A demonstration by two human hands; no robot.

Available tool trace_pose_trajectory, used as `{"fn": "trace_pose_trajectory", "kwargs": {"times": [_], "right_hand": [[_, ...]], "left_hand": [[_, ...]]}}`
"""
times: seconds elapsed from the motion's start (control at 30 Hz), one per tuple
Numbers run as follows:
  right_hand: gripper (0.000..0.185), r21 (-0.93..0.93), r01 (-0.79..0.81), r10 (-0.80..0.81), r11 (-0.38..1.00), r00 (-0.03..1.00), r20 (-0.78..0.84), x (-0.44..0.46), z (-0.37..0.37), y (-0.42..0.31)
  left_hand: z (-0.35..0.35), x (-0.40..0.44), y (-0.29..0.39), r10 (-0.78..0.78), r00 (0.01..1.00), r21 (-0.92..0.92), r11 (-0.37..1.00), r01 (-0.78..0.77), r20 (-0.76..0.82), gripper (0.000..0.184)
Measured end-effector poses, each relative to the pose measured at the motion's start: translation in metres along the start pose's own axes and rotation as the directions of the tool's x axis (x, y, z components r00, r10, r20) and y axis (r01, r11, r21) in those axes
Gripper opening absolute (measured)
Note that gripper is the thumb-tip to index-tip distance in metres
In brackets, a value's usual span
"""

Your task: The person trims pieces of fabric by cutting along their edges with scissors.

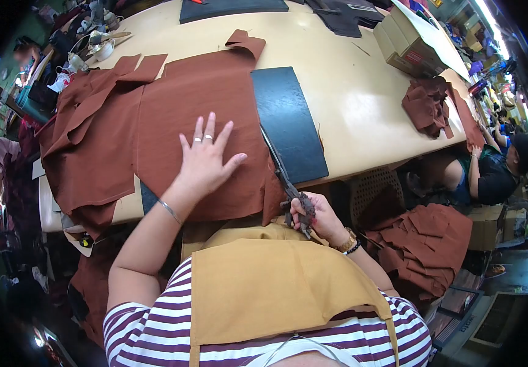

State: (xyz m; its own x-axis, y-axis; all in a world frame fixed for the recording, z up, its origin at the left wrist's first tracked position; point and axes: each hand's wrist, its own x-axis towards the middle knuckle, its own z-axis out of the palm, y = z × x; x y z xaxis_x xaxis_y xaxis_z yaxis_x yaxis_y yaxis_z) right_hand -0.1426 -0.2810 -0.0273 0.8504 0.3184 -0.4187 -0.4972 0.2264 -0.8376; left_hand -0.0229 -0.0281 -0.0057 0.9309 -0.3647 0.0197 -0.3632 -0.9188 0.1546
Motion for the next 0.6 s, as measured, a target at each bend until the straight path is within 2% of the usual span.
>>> {"fn": "trace_pose_trajectory", "kwargs": {"times": [0.1,0.2,0.6], "right_hand": [[0.028,0.029,-0.018,0.018,0.999,1.000,-0.005,0.003,0.002,-0.005],[0.029,0.066,-0.010,0.012,0.998,1.000,-0.019,0.009,0.004,-0.010],[0.028,0.021,0.001,0.000,1.000,1.000,-0.024,0.001,-0.002,-0.006]], "left_hand": [[-0.002,0.010,-0.022,0.105,0.994,0.083,0.991,-0.108,0.037,0.089],[0.005,0.006,-0.021,0.105,0.993,0.024,0.994,-0.107,0.058,0.095],[0.010,-0.006,-0.011,0.073,0.997,0.010,0.997,-0.073,0.030,0.094]]}}
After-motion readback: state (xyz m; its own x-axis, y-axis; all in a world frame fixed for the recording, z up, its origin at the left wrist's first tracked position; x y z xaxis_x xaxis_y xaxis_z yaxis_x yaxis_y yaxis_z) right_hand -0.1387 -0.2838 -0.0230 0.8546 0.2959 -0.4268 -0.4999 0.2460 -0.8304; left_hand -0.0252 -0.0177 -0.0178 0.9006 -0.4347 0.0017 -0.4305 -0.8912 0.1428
